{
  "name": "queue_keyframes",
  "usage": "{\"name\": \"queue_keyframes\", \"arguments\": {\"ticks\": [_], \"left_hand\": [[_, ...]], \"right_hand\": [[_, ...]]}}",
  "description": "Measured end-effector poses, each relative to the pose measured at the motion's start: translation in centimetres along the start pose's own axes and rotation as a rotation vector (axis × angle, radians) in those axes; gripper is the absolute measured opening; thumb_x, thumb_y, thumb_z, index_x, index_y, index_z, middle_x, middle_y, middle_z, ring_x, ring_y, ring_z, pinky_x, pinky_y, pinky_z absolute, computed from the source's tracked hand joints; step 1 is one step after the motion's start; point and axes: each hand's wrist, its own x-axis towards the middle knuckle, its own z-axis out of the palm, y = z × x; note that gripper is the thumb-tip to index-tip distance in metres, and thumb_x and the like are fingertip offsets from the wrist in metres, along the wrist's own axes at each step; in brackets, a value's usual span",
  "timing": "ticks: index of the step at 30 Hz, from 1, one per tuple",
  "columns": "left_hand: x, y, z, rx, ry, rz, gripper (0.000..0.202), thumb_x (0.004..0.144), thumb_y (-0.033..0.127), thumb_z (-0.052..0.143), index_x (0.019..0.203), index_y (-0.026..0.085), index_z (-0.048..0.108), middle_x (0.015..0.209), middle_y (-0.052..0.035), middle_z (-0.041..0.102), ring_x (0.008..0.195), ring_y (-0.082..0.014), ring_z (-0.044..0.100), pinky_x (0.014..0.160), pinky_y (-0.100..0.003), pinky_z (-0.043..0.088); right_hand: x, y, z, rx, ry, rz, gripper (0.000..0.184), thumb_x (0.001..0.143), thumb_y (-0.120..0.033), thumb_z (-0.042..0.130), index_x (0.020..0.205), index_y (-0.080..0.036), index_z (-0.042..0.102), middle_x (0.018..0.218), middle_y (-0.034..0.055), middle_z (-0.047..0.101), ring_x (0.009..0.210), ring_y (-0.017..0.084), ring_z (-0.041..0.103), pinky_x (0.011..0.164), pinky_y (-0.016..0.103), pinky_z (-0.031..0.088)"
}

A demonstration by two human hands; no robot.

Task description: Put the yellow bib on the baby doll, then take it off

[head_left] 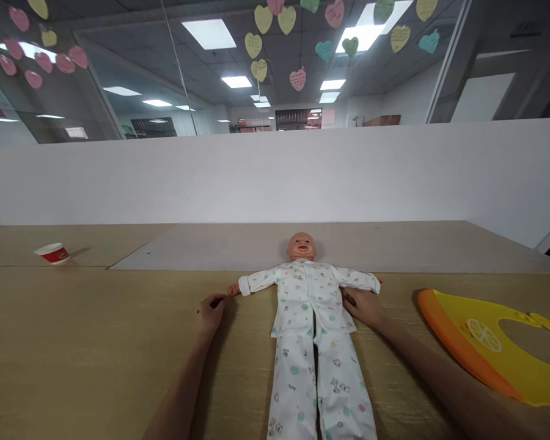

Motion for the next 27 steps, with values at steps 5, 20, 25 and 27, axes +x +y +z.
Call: {"name": "queue_keyframes", "arguments": {"ticks": [5,20,25,27], "left_hand": [[-0.01,0.03,-0.12,0.006,-0.011,-0.003,0.018,0.07,0.019,0.056,0.078,0.014,0.072,0.083,-0.0078,0.074,0.08,-0.0226,0.067,0.071,-0.03,0.05],[-0.01,0.05,-0.1,-0.027,-0.019,0.03,0.022,0.075,0.034,0.057,0.078,0.015,0.068,0.081,-0.0084,0.073,0.076,-0.0212,0.064,0.068,-0.03,0.048],[-0.07,0.18,0.03,0.003,0.003,0.041,0.02,0.076,0.03,0.057,0.079,0.015,0.069,0.085,-0.0085,0.073,0.079,-0.0222,0.065,0.072,-0.031,0.048],[-0.07,0.19,0.05,-0.004,0.006,0.03,0.019,0.075,0.027,0.056,0.08,0.014,0.069,0.085,-0.0085,0.073,0.08,-0.022,0.065,0.074,-0.031,0.049]], "right_hand": [[-0.04,0.06,-0.03,-0.012,-0.008,-0.006,0.017,0.089,-0.024,0.041,0.082,-0.017,0.055,0.08,0.0042,0.067,0.071,0.015,0.058,0.062,0.023,0.029],[-0.03,0.0,-0.02,0.002,0.001,-0.006,0.018,0.089,-0.025,0.041,0.081,-0.018,0.056,0.081,0.0047,0.067,0.071,0.015,0.058,0.063,0.023,0.03],[-0.02,-0.18,-0.21,0.002,-0.021,0.019,0.017,0.089,-0.025,0.042,0.082,-0.018,0.056,0.08,0.0044,0.067,0.071,0.015,0.058,0.062,0.023,0.03],[-0.03,-0.17,-0.2,-0.001,-0.016,0.026,0.017,0.089,-0.025,0.042,0.081,-0.018,0.056,0.08,0.0045,0.067,0.071,0.015,0.059,0.062,0.023,0.03]]}}
